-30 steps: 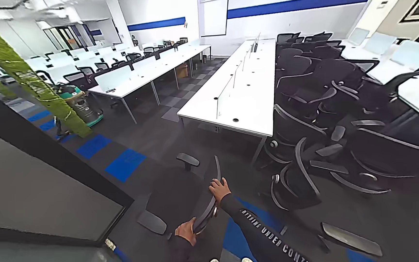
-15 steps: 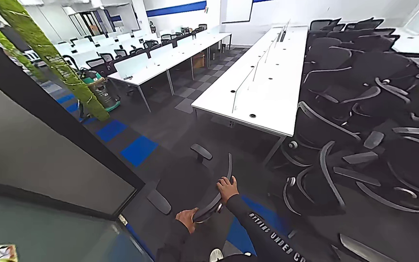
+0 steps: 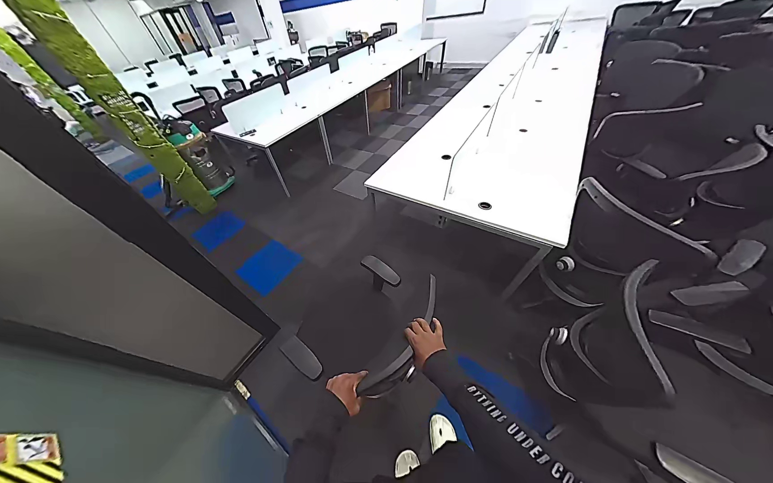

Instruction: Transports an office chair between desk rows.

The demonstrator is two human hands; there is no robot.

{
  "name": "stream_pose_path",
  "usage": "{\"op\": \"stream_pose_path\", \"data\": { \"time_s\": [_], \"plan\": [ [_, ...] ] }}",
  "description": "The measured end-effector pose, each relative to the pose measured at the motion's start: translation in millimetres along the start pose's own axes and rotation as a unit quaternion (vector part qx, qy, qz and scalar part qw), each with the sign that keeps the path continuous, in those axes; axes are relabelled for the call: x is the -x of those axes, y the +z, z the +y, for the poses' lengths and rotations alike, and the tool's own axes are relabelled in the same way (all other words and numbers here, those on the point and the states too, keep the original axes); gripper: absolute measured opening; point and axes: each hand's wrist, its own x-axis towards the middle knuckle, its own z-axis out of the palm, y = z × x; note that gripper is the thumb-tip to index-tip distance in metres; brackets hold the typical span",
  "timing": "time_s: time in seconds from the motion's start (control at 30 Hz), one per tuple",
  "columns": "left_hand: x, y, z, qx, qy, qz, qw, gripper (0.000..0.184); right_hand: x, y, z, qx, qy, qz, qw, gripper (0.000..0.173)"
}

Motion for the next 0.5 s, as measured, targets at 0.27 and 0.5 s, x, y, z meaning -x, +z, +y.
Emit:
{"op": "stream_pose_path", "data": {
  "time_s": [0.27,0.5],
  "plan": [
    [-13,8,-14,-0.007,0.006,0.058,0.998,0.063,-9,-2,5,-0.074,-0.032,0.015,0.997,0.075],
    [-12,19,-16,-0.015,0.022,0.132,0.991,0.062,-1,-2,12,-0.097,-0.058,-0.006,0.994,0.078]
  ]
}}
